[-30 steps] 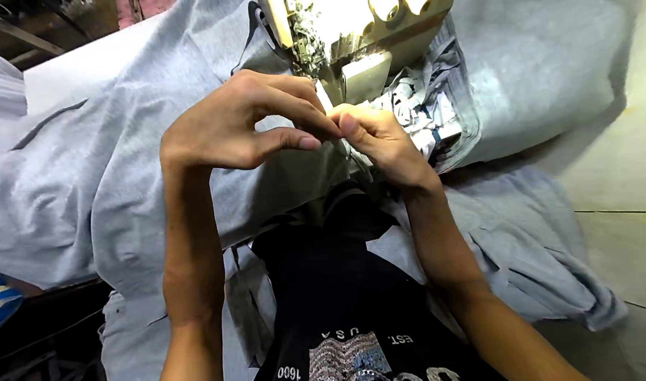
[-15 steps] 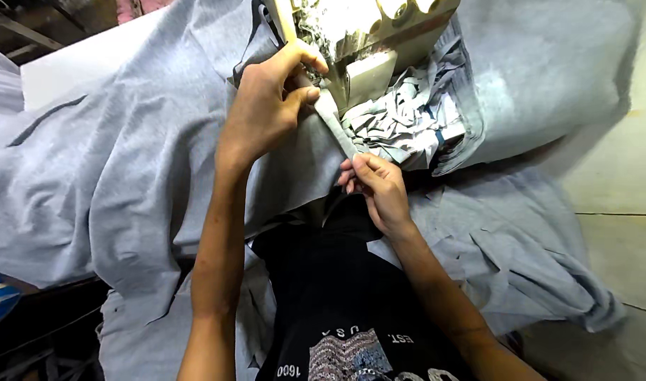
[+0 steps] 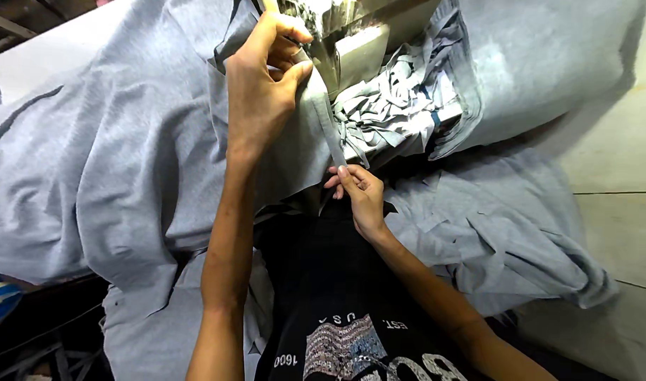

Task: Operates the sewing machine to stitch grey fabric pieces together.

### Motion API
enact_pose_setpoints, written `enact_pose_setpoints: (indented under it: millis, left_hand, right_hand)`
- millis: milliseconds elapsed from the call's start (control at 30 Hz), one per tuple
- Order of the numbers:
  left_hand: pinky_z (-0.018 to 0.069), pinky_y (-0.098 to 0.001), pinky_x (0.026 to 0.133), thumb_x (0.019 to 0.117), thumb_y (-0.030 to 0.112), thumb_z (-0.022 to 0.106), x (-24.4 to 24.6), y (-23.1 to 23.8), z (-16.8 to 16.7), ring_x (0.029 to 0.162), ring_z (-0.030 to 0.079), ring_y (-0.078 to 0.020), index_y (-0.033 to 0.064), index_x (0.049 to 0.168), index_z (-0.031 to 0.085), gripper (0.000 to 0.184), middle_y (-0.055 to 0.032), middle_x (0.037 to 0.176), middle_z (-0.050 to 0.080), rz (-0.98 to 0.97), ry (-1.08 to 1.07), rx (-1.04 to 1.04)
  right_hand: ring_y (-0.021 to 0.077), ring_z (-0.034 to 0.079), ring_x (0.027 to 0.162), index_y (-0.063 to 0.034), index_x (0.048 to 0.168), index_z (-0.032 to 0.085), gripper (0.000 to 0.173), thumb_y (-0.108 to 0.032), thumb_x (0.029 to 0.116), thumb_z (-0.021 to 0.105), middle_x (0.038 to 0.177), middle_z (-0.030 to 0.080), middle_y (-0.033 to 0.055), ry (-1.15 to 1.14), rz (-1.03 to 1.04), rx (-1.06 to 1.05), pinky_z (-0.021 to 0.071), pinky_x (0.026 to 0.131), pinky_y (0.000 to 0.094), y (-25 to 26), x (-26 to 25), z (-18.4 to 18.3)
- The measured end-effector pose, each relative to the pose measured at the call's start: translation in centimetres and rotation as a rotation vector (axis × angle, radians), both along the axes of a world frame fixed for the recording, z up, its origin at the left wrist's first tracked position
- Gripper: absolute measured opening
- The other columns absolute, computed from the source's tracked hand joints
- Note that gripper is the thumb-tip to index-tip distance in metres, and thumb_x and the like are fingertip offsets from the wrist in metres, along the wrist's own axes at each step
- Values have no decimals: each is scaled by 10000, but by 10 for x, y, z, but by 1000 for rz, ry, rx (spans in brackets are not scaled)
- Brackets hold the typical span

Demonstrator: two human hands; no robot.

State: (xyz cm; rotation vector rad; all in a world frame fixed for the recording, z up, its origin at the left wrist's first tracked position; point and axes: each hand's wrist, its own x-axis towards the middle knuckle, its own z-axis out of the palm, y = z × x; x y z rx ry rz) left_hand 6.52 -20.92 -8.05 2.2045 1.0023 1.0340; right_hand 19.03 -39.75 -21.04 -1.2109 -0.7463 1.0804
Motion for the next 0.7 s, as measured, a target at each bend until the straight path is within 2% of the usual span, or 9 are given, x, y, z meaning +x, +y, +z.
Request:
enact_pose_setpoints:
  millis: [233, 700]
  left_hand:
    - [594, -209, 805, 945, 192, 715, 0, 1, 1, 947, 699, -51, 96, 1190, 669, 267, 5, 1068, 715, 3, 7, 12]
    - [592, -202, 814, 940, 200, 738, -4, 2, 0, 932, 707, -35, 108, 1152, 674, 241, 33, 1020, 736, 3, -28, -7]
  right_hand:
    - [113, 591, 600, -15, 1122, 713, 233, -175, 1070, 552, 847, 723, 95, 7, -38, 28, 517, 565, 252, -2, -4, -6]
    - [91, 537, 570, -38, 1107, 737, 231, -190, 1062, 570, 761, 653, 54, 34, -83, -15, 464, 517, 214, -3, -9, -13]
